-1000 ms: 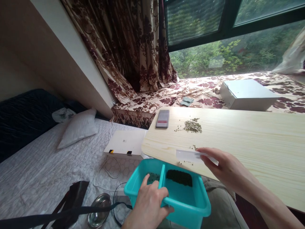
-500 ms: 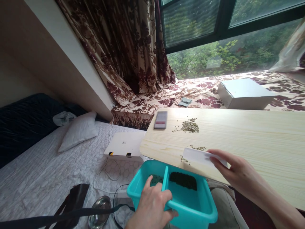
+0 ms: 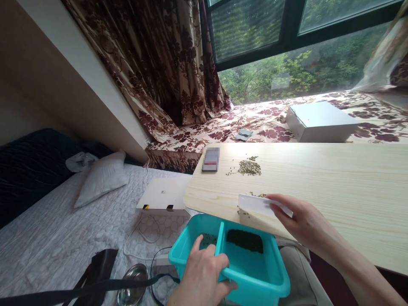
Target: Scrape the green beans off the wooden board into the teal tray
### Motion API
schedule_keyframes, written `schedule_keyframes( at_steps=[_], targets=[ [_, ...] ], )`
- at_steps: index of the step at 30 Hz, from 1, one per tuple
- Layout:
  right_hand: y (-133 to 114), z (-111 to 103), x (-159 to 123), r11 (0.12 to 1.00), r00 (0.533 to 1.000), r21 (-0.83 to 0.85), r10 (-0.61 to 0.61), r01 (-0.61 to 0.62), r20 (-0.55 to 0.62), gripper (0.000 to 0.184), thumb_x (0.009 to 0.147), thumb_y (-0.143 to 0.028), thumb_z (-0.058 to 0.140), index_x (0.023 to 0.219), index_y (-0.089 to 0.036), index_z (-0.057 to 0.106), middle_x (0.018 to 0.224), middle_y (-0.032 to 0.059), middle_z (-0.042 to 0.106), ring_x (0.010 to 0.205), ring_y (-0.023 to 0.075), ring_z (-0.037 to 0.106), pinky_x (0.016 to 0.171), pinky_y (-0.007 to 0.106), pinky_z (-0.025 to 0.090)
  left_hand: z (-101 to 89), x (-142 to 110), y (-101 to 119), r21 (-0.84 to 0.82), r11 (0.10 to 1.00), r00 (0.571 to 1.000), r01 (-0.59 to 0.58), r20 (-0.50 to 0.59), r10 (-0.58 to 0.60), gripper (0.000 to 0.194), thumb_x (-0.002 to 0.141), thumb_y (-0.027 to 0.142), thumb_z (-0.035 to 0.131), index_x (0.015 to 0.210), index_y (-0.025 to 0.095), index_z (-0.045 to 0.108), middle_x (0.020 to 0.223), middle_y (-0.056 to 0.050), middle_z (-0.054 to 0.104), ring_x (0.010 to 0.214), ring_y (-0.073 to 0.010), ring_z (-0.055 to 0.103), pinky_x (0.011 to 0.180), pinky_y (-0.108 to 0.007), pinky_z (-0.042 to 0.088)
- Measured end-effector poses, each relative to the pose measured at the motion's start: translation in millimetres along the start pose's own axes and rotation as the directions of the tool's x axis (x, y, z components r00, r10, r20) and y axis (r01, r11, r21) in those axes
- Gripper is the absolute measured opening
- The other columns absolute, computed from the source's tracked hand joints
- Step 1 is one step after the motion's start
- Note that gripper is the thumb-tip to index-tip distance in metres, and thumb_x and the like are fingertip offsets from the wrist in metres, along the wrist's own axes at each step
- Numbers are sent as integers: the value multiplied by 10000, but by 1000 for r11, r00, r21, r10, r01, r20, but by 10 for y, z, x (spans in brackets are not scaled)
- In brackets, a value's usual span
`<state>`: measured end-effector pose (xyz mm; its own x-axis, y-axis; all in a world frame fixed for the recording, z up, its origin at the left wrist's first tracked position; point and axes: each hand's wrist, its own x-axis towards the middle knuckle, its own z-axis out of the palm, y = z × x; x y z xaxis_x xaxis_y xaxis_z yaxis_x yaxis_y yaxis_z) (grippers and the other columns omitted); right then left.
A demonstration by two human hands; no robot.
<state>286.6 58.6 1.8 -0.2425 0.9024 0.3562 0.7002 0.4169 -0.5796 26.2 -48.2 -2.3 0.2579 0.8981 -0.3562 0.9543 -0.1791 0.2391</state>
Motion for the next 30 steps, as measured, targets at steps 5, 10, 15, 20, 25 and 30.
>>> schedule_keyframes(
  at_steps=[5,10,15,20,25,30],
  targets=[
    [66,-82,-72,999,999,-15,30,-30,-38,271,878,-328,514,946,-245,763,860,74,817,699,236,751,542,292,555,13,-2,-20,-17,1000,1000,-12,-3,12,282,777,449,910,888,235,765,890,-21,698,949,-240,706,1206,-542,279],
    [66,-147,-182,996,995,0,86,-86,-40,272,856,-340,522,942,-252,764,817,57,813,648,229,747,545,286,562,10,6,-28,-32,999,1000,-19,-9,19,265,769,432,918,878,247,762,887,-10,695,963,-246,704,1196,-557,293],
    [-21,-162,-179,992,993,35,118,-118,-19,273,851,-338,517,926,-248,764,814,65,815,632,233,741,543,296,562,3,9,-9,-19,1000,1000,-18,-16,18,241,763,402,920,885,263,767,871,2,688,930,-238,701,1191,-558,302],
    [-11,-121,-151,992,993,34,119,-118,-11,294,846,-350,510,934,-247,771,817,71,813,653,242,743,578,315,576,6,15,-9,-11,1000,1000,-17,-19,17,231,776,400,910,883,252,767,874,-8,689,933,-237,699,1196,-546,299],
    [-15,-126,-159,992,994,51,111,-112,16,301,855,-359,513,950,-244,774,850,74,816,671,241,745,575,311,569,4,11,-19,-7,1000,1000,-26,-18,26,243,781,412,907,875,237,767,867,-22,691,919,-235,696,1200,-538,294],
    [-34,-114,-133,993,994,42,109,-109,4,295,851,-346,515,945,-247,776,816,59,814,598,212,708,530,293,542,0,10,-24,-9,1000,999,-27,-25,27,242,783,407,906,886,239,765,872,-21,691,940,-240,695,1199,-544,295]
  ],
)
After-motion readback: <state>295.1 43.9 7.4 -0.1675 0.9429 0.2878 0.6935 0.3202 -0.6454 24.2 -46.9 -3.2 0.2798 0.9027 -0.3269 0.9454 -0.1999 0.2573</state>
